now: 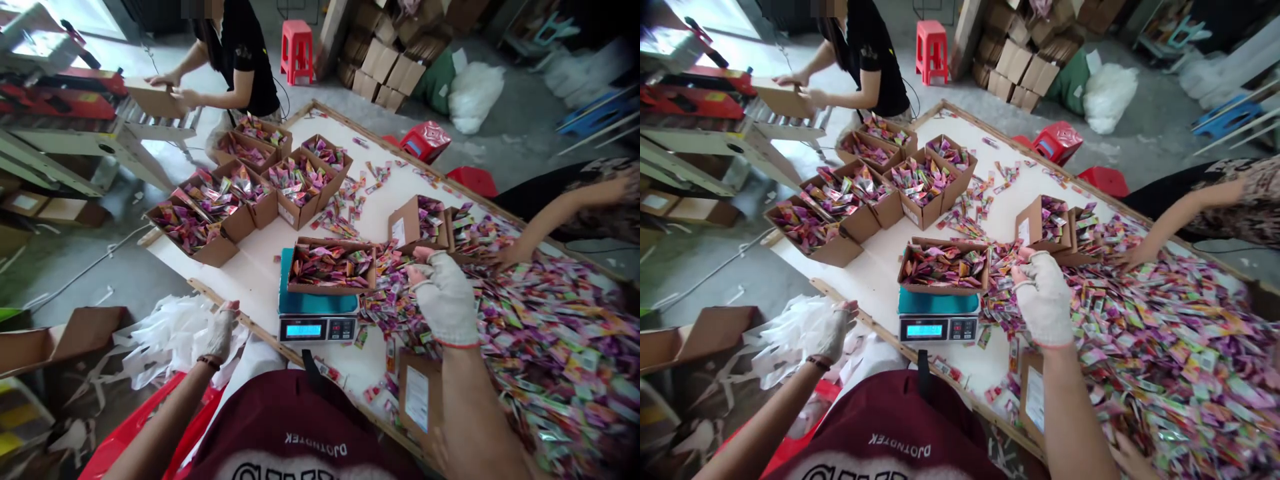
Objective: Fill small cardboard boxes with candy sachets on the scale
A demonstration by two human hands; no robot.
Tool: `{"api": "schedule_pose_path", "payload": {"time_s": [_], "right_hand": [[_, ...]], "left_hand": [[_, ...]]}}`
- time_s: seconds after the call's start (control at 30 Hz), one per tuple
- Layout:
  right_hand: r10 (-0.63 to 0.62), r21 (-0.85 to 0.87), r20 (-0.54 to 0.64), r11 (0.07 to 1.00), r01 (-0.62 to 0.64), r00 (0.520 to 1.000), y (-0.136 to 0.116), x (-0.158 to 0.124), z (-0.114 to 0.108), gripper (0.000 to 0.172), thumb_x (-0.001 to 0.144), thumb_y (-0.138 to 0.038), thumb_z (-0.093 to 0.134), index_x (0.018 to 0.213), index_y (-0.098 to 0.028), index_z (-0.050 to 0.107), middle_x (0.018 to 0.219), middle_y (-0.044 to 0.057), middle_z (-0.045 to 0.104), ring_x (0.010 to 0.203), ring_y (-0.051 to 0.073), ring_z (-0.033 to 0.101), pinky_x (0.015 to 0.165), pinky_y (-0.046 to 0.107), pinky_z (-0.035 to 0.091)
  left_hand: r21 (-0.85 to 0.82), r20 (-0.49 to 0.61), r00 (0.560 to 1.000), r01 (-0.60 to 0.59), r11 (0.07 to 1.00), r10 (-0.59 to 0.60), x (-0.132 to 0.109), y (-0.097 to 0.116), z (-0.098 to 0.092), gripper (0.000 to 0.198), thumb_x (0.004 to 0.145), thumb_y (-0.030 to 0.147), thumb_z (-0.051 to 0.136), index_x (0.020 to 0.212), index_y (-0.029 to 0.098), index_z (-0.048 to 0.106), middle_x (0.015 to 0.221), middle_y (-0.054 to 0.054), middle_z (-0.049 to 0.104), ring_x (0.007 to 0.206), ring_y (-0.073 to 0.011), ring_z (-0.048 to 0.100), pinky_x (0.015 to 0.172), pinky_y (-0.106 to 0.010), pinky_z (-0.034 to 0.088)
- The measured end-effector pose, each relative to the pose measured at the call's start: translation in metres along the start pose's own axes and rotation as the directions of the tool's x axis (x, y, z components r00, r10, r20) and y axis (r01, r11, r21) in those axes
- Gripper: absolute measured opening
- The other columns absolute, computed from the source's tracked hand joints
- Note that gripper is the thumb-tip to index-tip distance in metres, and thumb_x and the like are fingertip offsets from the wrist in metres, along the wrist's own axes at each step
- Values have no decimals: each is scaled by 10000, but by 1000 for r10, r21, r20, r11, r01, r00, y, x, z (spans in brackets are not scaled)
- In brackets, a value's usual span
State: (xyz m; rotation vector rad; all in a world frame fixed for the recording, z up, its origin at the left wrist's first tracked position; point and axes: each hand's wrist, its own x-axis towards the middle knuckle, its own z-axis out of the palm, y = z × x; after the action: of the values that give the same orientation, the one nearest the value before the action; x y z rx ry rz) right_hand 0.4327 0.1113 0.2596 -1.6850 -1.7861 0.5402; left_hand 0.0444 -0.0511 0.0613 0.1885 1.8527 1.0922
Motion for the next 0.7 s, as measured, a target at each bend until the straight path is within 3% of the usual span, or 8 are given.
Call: {"api": "schedule_pose_path", "payload": {"time_s": [0.13, 0.27, 0.47, 0.53, 0.6, 0.7], "right_hand": [[-62, -14, 40, 998, 62, 997, -15, -1, 8, 396, 905, -424, 594, 1213, -181, 647, 1092, 103, 696, 870, 222, 678, 849, 411, 566], [-165, -91, 103, 981, 174, 981, -33, 5, 23, 340, 904, -376, 574, 1168, -183, 668, 1122, 114, 702, 925, 233, 671, 915, 395, 543], [-248, -244, 205, 924, 295, 947, -64, 12, 33, 371, 901, -358, 547, 1179, -155, 685, 1077, 140, 711, 876, 254, 661, 864, 380, 530], [-196, -335, 249, 902, 274, 948, -69, 15, 40, 400, 915, -397, 540, 1216, -169, 673, 1096, 143, 715, 921, 270, 669, 845, 377, 523], [-67, -459, 342, 858, 229, 937, -71, 21, 52, 447, 906, -474, 565, 1255, -210, 658, 1086, 135, 729, 928, 284, 679, 796, 372, 519], [120, -583, 530, 770, 258, 840, -67, 33, 76, 426, 855, -444, 643, 1227, -238, 682, 1021, 124, 754, 878, 272, 696, 739, 353, 504]], "left_hand": [[-15, 48, 999, -11, 1000, 11, -7, -13, 0, 657, 722, 690, 616, 1126, 174, 663, 1341, -136, 637, 1146, -277, 623, 917, -400, 485], [-14, 70, 995, -66, 998, 67, -8, -10, -1, 710, 753, 732, 581, 1163, 157, 658, 1321, -146, 643, 1148, -277, 626, 940, -394, 490], [-22, 59, 996, -69, 997, 70, -10, -11, -10, 738, 749, 744, 577, 1194, 159, 640, 1378, -151, 613, 1170, -274, 624, 950, -381, 494], [-12, 62, 996, -71, 997, 72, -11, -17, -14, 727, 772, 745, 560, 1204, 165, 641, 1379, -145, 615, 1176, -268, 623, 966, -385, 490], [-3, 68, 995, -69, 998, 69, -12, -23, -17, 704, 793, 738, 546, 1211, 181, 646, 1377, -136, 621, 1194, -269, 619, 982, -397, 489], [12, 86, 995, -53, 999, 52, -12, -29, -18, 653, 819, 717, 543, 1213, 207, 654, 1390, -128, 617, 1221, -279, 615, 1022, -430, 479]]}}
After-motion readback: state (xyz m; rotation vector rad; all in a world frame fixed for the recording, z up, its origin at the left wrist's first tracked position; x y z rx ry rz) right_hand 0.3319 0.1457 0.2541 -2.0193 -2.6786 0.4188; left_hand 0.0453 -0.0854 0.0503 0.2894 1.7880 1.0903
